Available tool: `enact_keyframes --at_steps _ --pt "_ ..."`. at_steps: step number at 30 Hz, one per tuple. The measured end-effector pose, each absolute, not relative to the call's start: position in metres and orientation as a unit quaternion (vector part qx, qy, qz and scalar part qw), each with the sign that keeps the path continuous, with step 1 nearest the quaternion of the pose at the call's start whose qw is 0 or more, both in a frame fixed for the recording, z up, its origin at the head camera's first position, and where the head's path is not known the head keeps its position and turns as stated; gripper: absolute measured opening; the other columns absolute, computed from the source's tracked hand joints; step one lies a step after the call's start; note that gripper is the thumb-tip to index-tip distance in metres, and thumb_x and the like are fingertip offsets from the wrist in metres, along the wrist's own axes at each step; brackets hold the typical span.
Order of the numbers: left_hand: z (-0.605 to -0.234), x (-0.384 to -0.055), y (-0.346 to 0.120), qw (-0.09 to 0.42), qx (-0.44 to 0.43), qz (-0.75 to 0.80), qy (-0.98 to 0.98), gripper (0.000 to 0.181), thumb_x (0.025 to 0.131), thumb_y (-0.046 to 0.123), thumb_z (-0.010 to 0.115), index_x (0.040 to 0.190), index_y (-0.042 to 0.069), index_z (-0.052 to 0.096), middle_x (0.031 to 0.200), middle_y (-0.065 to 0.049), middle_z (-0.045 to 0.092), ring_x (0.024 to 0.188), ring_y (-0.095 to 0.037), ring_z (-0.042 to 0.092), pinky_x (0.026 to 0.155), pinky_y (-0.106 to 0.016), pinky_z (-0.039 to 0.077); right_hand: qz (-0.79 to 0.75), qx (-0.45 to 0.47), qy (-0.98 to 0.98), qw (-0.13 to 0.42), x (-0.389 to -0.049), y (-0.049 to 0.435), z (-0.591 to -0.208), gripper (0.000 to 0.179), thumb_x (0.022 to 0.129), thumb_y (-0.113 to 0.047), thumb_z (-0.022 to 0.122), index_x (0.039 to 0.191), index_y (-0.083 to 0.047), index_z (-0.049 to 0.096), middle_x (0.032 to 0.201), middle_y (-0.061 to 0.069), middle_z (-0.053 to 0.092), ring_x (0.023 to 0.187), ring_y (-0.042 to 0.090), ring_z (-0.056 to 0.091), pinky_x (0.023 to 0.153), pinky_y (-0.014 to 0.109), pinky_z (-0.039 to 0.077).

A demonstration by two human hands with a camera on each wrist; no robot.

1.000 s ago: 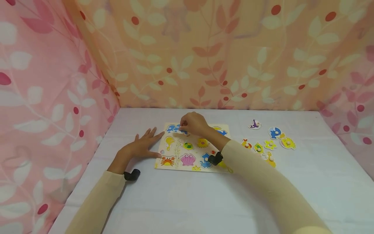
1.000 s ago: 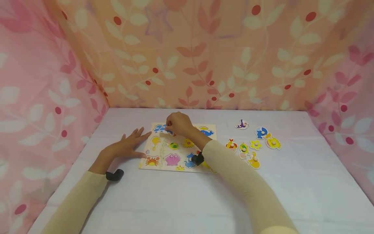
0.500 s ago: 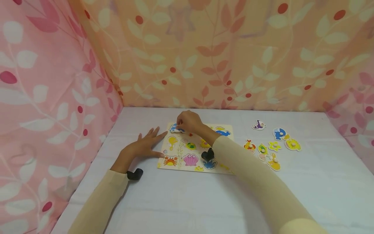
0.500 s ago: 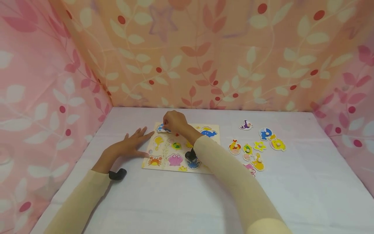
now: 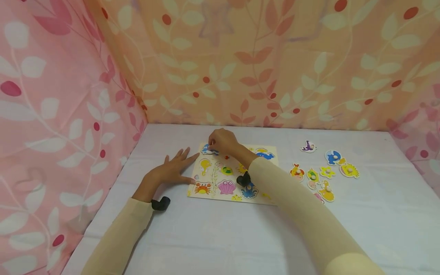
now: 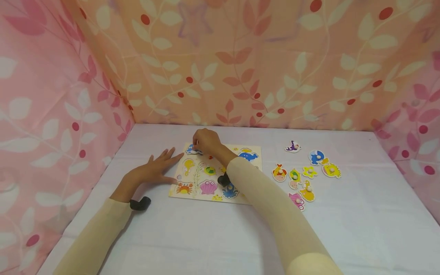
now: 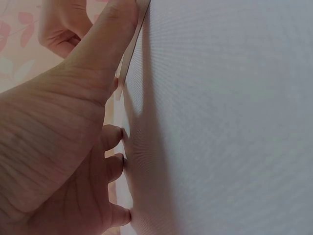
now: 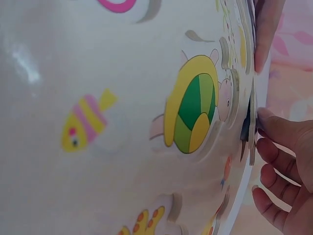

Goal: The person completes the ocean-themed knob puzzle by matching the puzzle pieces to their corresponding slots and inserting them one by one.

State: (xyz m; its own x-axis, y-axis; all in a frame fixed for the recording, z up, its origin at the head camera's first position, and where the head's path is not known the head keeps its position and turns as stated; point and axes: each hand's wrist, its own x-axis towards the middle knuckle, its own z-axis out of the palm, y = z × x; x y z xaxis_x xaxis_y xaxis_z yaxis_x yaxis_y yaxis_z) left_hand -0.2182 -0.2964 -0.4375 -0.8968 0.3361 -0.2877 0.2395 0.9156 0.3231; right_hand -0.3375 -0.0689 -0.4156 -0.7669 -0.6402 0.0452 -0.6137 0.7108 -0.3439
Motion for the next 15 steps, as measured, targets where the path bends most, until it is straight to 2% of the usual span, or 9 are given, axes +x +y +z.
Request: enact_keyframes --at_steps 6,15 --pt "-0.4380 -0.2197 -0.2964 0.168 0.151 0.140 0.964 0.111 0.075 0.075 0.072 0.163 0.034 0.017 0.170 -0.014 0.000 0.155 -0.040 -0.006 0.111 -0.077 -0.004 -0.157 -0.343 0.925 0.039 -0.3389 -0.0722 -0.4158 0.014 0.092 -0.033 0.078 0.094 -0.019 0.079 0.090 -0.004 0.067 0.085 0.014 0.056 0.079 0.030 0.049" --pt "-0.4388 -0.2188 -0.2964 0.169 0.148 0.141 0.964 0.112 0.074 0.075 0.072 0.163 0.036 0.017 0.171 -0.012 0.000 0.155 -0.038 -0.006 0.112 -0.077 -0.004 -0.158 -0.339 0.926 0.049 -0.3398 -0.0727 -0.4176 0.016 0.091 -0.033 0.078 0.097 -0.018 0.080 0.094 -0.005 0.070 0.087 0.013 0.058 0.083 0.030 0.050"
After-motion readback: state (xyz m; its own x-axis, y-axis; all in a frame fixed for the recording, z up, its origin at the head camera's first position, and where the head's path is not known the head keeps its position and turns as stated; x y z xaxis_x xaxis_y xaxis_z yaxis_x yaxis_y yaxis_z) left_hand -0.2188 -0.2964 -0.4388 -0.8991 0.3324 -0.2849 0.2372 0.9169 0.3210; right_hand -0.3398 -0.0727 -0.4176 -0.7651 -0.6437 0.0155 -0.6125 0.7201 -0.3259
